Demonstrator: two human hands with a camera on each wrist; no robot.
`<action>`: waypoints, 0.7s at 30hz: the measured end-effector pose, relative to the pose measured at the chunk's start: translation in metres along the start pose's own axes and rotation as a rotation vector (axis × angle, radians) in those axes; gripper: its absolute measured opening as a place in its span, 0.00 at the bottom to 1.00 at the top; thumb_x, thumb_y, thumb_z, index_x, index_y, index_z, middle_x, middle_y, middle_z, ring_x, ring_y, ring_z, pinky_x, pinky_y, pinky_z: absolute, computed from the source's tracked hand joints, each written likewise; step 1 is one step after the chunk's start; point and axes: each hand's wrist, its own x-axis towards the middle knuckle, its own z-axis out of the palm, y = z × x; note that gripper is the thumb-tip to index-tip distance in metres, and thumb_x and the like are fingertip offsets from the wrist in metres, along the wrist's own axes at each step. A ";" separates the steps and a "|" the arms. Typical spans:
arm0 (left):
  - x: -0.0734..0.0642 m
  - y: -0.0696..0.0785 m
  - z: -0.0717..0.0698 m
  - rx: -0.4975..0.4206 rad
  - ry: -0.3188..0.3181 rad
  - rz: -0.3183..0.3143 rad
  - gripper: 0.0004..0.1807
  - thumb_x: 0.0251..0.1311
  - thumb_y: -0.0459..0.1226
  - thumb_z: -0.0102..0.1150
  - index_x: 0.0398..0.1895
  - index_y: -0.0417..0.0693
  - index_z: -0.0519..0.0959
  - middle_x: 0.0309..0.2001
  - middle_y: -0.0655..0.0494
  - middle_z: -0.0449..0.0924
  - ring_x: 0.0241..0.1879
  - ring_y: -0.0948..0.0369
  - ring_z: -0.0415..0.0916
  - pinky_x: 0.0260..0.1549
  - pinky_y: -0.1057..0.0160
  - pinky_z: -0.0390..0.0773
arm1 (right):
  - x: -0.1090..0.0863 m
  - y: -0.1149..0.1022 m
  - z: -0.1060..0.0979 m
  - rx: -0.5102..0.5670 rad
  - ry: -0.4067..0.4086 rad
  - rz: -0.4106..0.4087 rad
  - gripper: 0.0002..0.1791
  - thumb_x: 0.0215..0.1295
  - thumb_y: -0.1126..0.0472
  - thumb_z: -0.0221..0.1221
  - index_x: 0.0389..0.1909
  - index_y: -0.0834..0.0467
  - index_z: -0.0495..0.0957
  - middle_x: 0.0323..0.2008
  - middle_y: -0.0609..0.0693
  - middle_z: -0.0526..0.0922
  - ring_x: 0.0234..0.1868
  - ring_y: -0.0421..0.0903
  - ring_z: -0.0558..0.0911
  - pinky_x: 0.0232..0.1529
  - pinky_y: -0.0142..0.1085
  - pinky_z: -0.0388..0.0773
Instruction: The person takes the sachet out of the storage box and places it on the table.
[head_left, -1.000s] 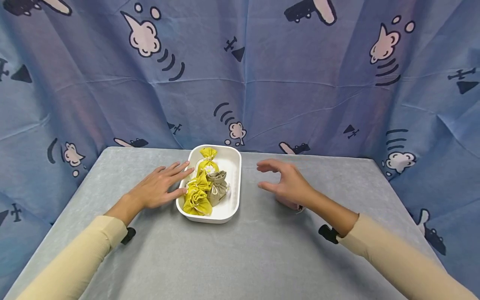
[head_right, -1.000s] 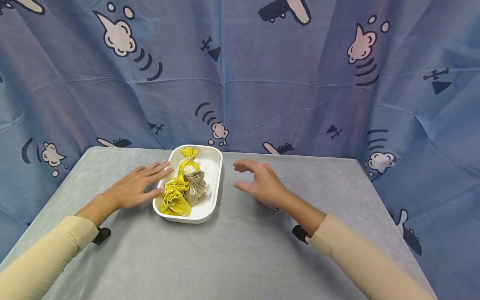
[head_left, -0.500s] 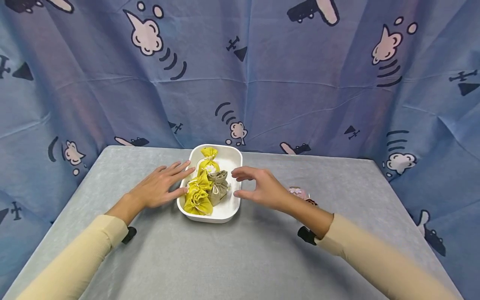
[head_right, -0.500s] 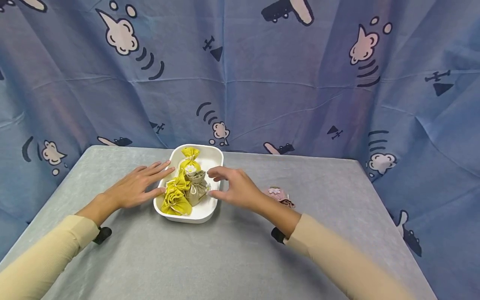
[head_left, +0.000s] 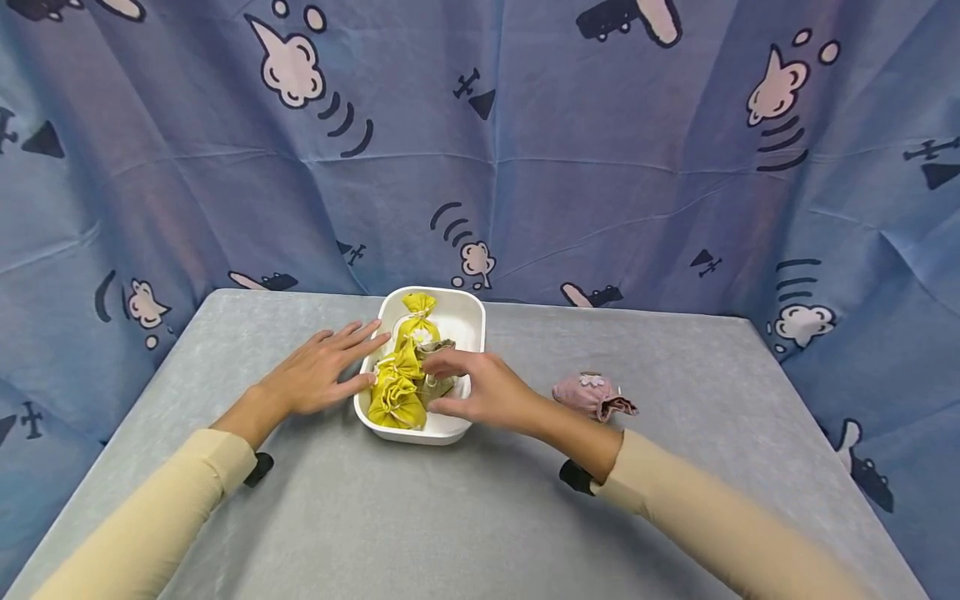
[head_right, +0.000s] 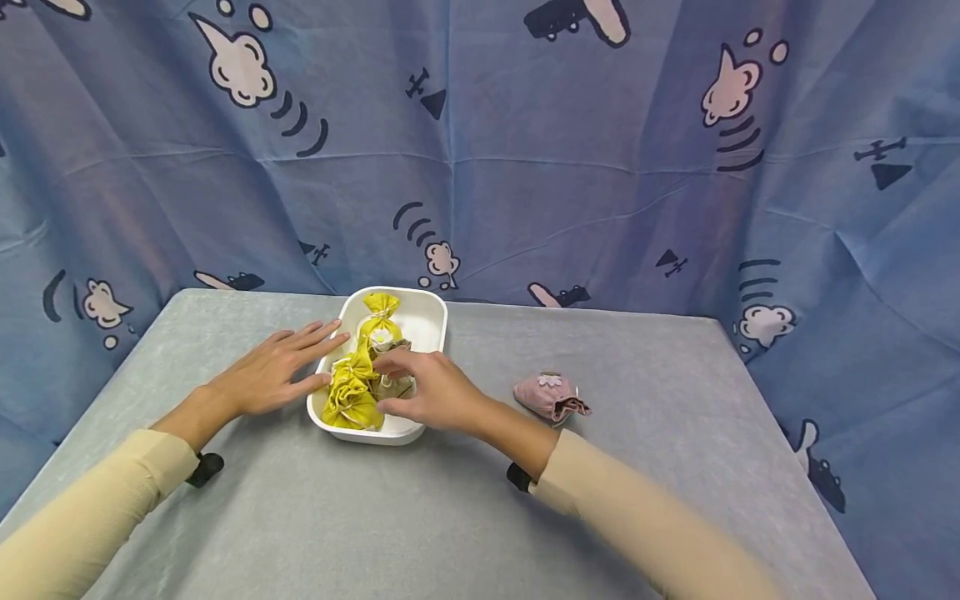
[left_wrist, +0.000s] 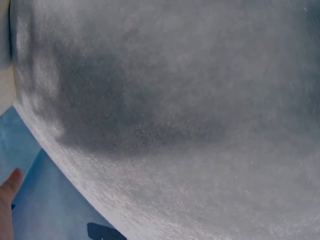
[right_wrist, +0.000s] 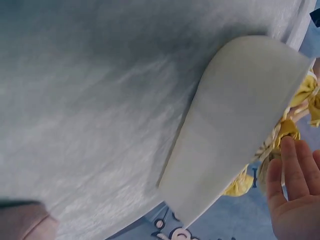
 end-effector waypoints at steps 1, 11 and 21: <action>0.000 0.000 0.000 -0.001 0.000 -0.001 0.36 0.72 0.58 0.46 0.79 0.57 0.56 0.79 0.53 0.49 0.75 0.45 0.50 0.65 0.36 0.58 | 0.001 -0.001 0.002 -0.005 -0.006 0.000 0.26 0.56 0.65 0.72 0.56 0.63 0.79 0.51 0.56 0.85 0.52 0.50 0.84 0.57 0.43 0.77; -0.002 0.001 -0.001 -0.010 0.014 0.012 0.36 0.72 0.56 0.47 0.79 0.56 0.57 0.78 0.52 0.51 0.75 0.44 0.52 0.65 0.37 0.59 | 0.006 -0.006 0.016 -0.017 -0.046 -0.007 0.25 0.57 0.62 0.72 0.56 0.59 0.79 0.50 0.51 0.86 0.50 0.47 0.85 0.56 0.41 0.77; -0.002 0.000 0.000 -0.008 0.024 0.016 0.35 0.72 0.56 0.47 0.79 0.56 0.57 0.78 0.52 0.51 0.75 0.45 0.52 0.65 0.37 0.60 | 0.019 -0.011 0.031 -0.112 -0.041 -0.020 0.27 0.56 0.58 0.73 0.58 0.56 0.79 0.52 0.46 0.84 0.50 0.40 0.81 0.54 0.35 0.76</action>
